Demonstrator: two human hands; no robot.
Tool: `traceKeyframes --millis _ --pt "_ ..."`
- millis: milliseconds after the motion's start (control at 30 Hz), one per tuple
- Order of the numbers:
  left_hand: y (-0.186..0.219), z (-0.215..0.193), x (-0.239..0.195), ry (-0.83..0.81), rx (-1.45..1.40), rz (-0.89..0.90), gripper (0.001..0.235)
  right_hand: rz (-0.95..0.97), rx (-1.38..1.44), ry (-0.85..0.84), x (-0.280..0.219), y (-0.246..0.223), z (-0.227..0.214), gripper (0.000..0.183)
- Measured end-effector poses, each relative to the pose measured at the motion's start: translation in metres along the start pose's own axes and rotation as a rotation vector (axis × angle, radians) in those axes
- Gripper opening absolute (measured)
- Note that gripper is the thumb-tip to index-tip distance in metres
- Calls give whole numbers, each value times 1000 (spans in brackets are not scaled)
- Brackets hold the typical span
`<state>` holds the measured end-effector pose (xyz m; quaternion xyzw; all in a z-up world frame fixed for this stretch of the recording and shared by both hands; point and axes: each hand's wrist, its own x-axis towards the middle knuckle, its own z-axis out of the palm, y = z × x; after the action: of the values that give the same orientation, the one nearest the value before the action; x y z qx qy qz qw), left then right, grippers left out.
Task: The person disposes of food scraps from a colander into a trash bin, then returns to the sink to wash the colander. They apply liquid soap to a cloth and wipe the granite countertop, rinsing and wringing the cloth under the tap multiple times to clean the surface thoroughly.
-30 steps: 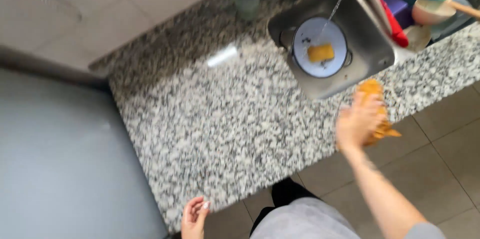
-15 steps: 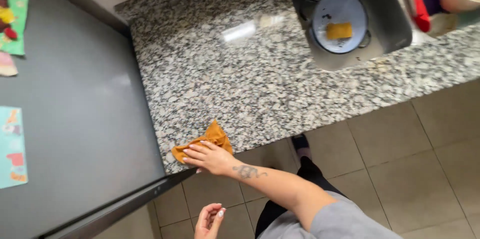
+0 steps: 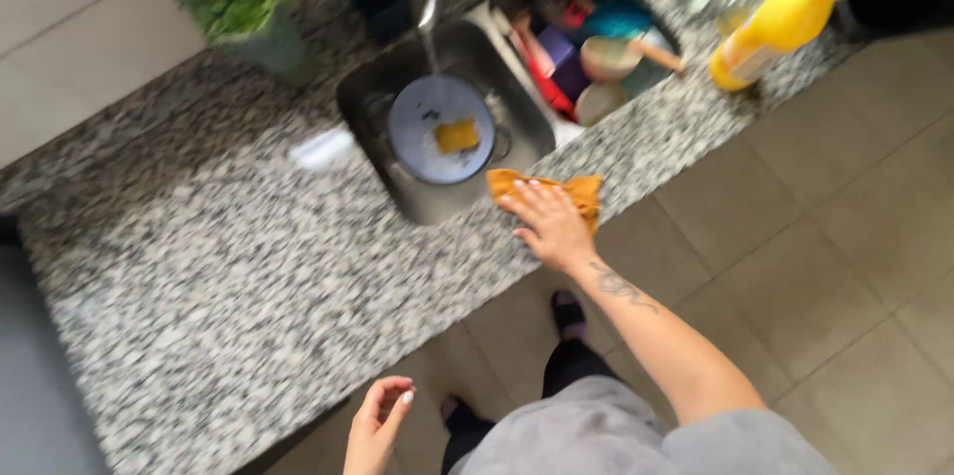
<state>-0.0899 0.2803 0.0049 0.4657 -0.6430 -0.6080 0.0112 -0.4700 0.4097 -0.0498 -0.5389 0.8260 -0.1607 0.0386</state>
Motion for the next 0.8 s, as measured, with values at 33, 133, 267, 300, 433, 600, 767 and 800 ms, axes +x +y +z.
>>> traceKeyframes --millis 33,133,267,300,433,600,767,800 --pt "-2 21 11 -14 -26 12 18 69 8 29 -3 35 -20 53" --pt "34 82 23 -51 -33 -33 18 204 -5 94 -12 146 -50 49" --pt "72 135 22 -144 42 -79 15 374 49 188 -24 232 -74 46" --pt "82 143 20 -139 43 -87 15 372 56 181 -22 217 -80 46" --pt "119 170 26 -99 48 -63 17 329 139 316 -18 147 -88 40" --pt "196 202 56 -88 33 83 22 116 619 305 -14 100 -55 36" --pt "263 212 93 -19 -226 417 56 494 2268 18 11 93 -36 36" --pt "266 211 98 -10 -226 426 56 479 2268 11 15 77 -66 36"
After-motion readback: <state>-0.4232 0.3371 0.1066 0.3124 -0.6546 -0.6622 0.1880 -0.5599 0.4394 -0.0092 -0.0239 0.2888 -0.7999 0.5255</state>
